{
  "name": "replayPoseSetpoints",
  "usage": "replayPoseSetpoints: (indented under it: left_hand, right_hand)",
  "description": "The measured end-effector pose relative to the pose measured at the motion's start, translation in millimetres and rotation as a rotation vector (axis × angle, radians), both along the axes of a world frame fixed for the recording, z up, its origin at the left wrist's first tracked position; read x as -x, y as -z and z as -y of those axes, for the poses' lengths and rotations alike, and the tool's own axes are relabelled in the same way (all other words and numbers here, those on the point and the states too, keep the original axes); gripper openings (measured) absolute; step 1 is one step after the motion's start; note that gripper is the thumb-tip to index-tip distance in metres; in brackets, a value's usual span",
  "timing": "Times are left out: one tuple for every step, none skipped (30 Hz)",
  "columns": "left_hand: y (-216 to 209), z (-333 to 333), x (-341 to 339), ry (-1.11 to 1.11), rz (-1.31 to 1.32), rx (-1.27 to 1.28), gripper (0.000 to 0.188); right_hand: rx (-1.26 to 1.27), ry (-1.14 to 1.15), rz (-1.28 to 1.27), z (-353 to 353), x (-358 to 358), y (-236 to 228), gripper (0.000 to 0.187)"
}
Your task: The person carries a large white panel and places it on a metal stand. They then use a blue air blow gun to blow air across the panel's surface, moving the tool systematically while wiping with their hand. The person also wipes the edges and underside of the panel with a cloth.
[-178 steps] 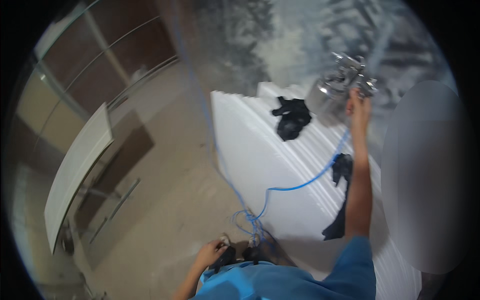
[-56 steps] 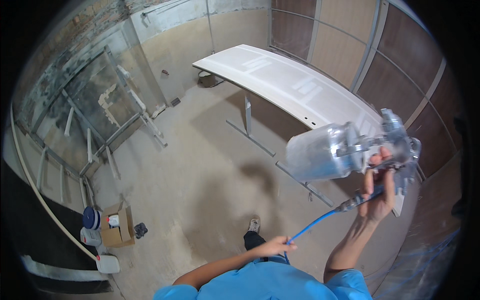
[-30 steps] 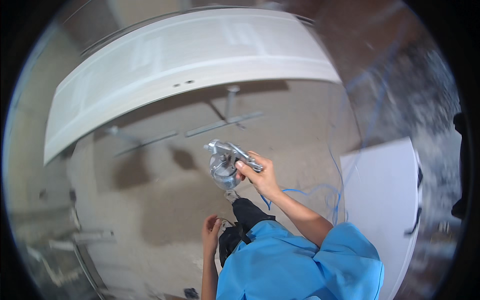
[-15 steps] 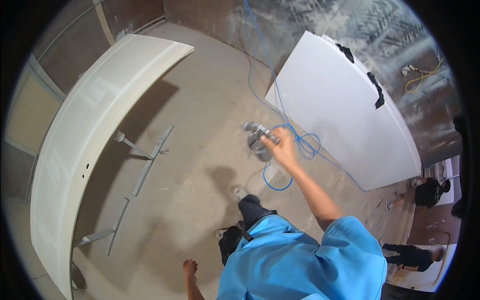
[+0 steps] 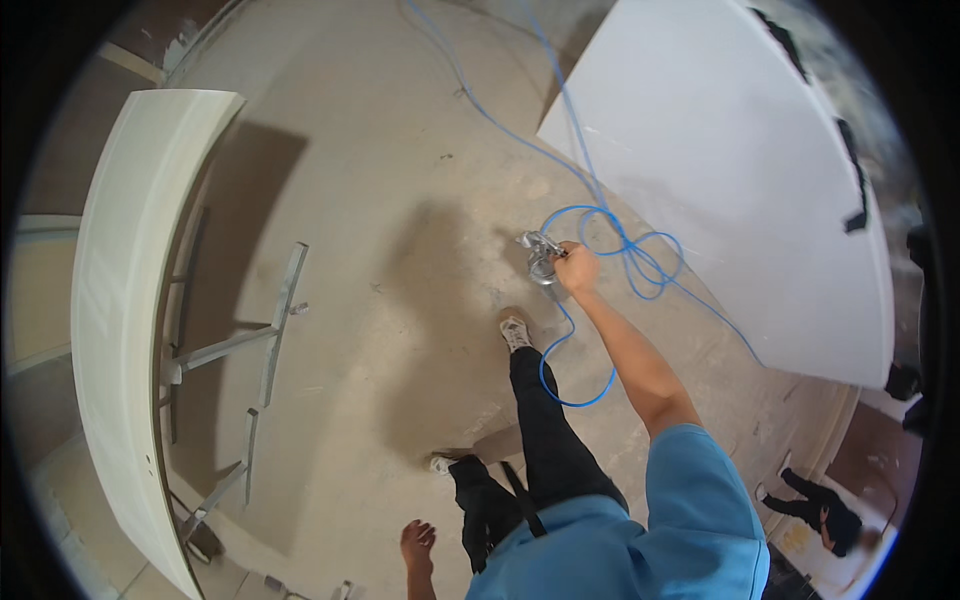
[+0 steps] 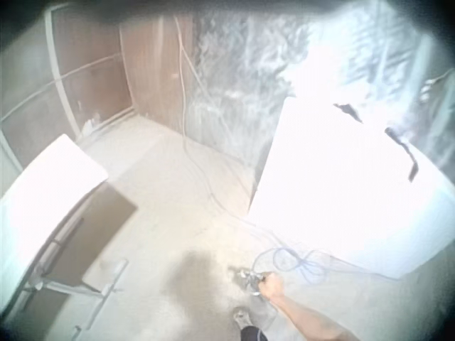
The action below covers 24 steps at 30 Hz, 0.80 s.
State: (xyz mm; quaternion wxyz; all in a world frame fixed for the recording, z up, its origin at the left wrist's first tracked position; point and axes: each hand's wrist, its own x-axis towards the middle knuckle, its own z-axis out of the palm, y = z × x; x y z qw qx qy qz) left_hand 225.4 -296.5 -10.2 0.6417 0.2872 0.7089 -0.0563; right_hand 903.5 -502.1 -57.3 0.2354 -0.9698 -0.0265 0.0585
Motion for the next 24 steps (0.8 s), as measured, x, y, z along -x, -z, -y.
replayPoseSetpoints:
  left_hand:
    - [5.1, 13.0, -29.3, 0.074, -0.046, 0.062, 0.038]
    - [4.7, 19.5, -56.5, 0.176, -0.081, 0.146, 0.036]
    - [2.6, 23.9, -82.0, 0.282, -0.023, 0.151, 0.037]
    - [-0.6, 26.9, -106.6, 0.395, 0.005, 0.188, 0.039]
    - [0.5, 29.1, -130.2, 0.5, 0.042, 0.182, 0.04]
    - [7.9, 25.1, -148.9, 0.463, 0.051, 0.219, 0.04]
    - [4.0, 30.9, -163.9, 0.407, 0.035, 0.196, 0.039]
    - [7.3, 29.2, -173.9, 0.369, 0.075, 0.213, 0.039]
    - [9.7, 28.4, -180.2, 0.329, -0.026, 0.202, 0.038]
    - [12.3, 27.0, -180.8, 0.291, -0.072, 0.209, 0.038]
    - [16.6, 28.0, -179.8, 0.251, -0.107, 0.209, 0.038]
    - [18.1, 28.1, -173.1, 0.27, -0.1, 0.19, 0.036]
    - [23.7, 30.6, -168.7, 0.256, -0.222, 0.222, 0.036]
    - [23.5, 31.4, -158.4, 0.239, -0.298, 0.221, 0.036]
    - [28.9, 36.1, -155.0, 0.233, -0.364, 0.227, 0.036]
    - [29.0, 38.9, -146.9, 0.182, -0.393, 0.206, 0.034]
    - [31.4, 42.5, -144.1, 0.163, -0.399, 0.225, 0.034]
    - [31.2, 45.9, -140.4, 0.143, -0.399, 0.242, 0.034]
    - [31.8, 48.5, -139.8, 0.125, -0.392, 0.255, 0.034]
    - [31.4, 51.2, -139.8, 0.119, -0.405, 0.265, 0.034]
    - [30.9, 53.0, -141.6, 0.117, -0.411, 0.269, 0.035]
    - [30.1, 54.2, -143.8, 0.111, -0.418, 0.266, 0.035]
    - [29.2, 55.0, -146.5, 0.124, -0.379, 0.247, 0.035]
    - [28.6, 55.2, -149.1, 0.139, -0.345, 0.231, 0.035]
  right_hand:
    - [0.036, 0.005, -0.051, -1.3, -19.9, 33.6, 0.018]
    - [0.034, 0.014, -0.022, -2.9, -38.8, 67.2, 0.019]
    - [0.049, 0.038, -0.032, -5.0, -56.3, 100.3, 0.019]
    - [0.08, 0.07, -0.109, -7.7, -72.1, 132.5, 0.019]
    - [0.061, 0.095, -0.071, -11.1, -86.6, 163.8, 0.02]
    - [0.072, 0.132, -0.142, -15.5, -99.8, 194.0, 0.021]
    - [0.031, 0.153, -0.102, -21.1, -111.1, 221.3, 0.02]
    - [0.047, 0.225, -0.078, -28.3, -121.6, 247.5, 0.02]
    - [-0.052, 0.26, -0.121, -36.9, -130.8, 271.7, 0.021]
    - [-0.083, 0.369, -0.151, -46.6, -138.6, 293.0, 0.022]
    - [-0.153, 0.338, -0.097, -56.5, -145.2, 311.6, 0.023]
    - [-0.174, 0.348, -0.077, -65.7, -150.8, 327.1, 0.023]
    - [-0.168, 0.374, -0.142, -73.5, -155.3, 339.3, 0.024]
    - [-0.236, 0.358, -0.026, -79.3, -158.8, 348.0, 0.024]
    - [-0.272, 0.366, 0.02, -83.2, -161.7, 354.5, 0.023]
    - [-0.313, 0.359, 0.147, -85.6, -163.3, 359.1, 0.023]
    - [-0.35, 0.375, 0.037, -87.0, -163.8, 362.1, 0.021]
    - [-0.401, 0.38, 0.012, -87.9, -163.6, 363.9, 0.019]
    - [-0.484, 0.348, 0.069, -88.7, -163.0, 365.0, 0.017]
    - [-0.514, 0.409, -0.018, -89.7, -162.2, 365.5, 0.017]
    - [-0.579, 0.434, -0.022, -91.1, -161.7, 365.5, 0.017]
    - [-0.608, 0.511, -0.087, -92.9, -161.3, 365.0, 0.017]
    - [-0.687, 0.49, -0.032, -95.5, -161.5, 364.4, 0.017]
    - [-0.719, 0.526, -0.039, -98.8, -162.4, 364.0, 0.017]
